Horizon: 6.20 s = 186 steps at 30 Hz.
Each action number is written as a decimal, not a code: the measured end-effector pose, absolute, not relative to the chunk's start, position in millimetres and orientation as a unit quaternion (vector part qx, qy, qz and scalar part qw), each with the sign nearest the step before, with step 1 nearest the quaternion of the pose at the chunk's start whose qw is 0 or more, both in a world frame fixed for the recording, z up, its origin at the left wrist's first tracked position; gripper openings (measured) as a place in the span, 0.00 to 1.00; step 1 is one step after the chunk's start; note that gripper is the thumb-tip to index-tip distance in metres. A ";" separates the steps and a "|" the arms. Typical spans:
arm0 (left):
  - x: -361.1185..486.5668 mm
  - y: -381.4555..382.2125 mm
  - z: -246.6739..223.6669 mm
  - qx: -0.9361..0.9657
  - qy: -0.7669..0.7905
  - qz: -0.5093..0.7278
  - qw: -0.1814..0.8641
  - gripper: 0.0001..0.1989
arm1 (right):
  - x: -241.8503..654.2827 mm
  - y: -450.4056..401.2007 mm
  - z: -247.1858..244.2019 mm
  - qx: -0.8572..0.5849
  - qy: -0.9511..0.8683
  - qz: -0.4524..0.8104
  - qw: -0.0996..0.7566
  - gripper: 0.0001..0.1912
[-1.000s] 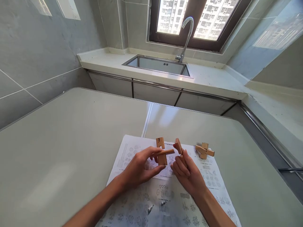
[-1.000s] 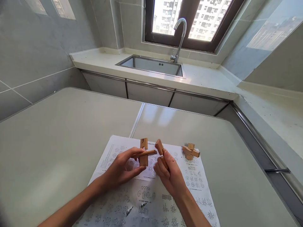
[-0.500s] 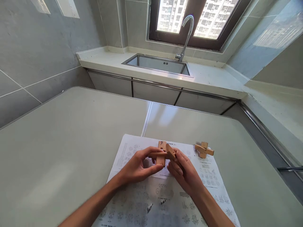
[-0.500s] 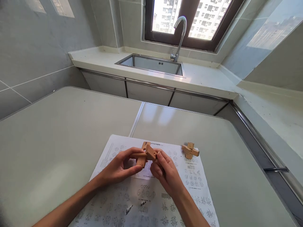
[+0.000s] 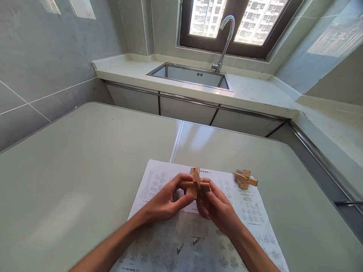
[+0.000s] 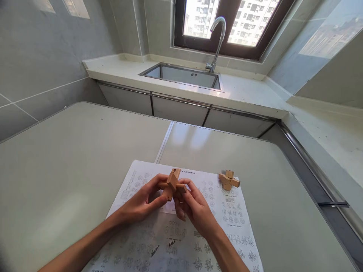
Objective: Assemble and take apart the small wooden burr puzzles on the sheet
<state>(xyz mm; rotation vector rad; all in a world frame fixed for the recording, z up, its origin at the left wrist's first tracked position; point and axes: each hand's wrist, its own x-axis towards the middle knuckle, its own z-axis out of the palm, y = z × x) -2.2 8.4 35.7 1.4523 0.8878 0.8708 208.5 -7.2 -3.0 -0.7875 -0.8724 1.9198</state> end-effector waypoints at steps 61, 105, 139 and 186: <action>5.6 12.0 21.1 0.630 0.443 0.398 0.499 0.24 | 214.1 7.8 -5.0 -0.303 -0.100 0.720 0.616 0.12; 11.0 13.8 27.2 0.692 0.430 0.336 0.472 0.11 | 186.2 -19.7 6.6 -0.489 -0.584 0.480 0.434 0.05; 13.8 13.7 30.3 0.699 0.429 0.343 0.458 0.10 | 186.4 -19.0 6.7 -0.489 -0.590 0.473 0.435 0.05; 1.7 25.5 27.4 0.496 0.459 0.458 0.578 0.16 | 183.7 -12.0 7.3 -0.477 -0.599 0.465 0.444 0.06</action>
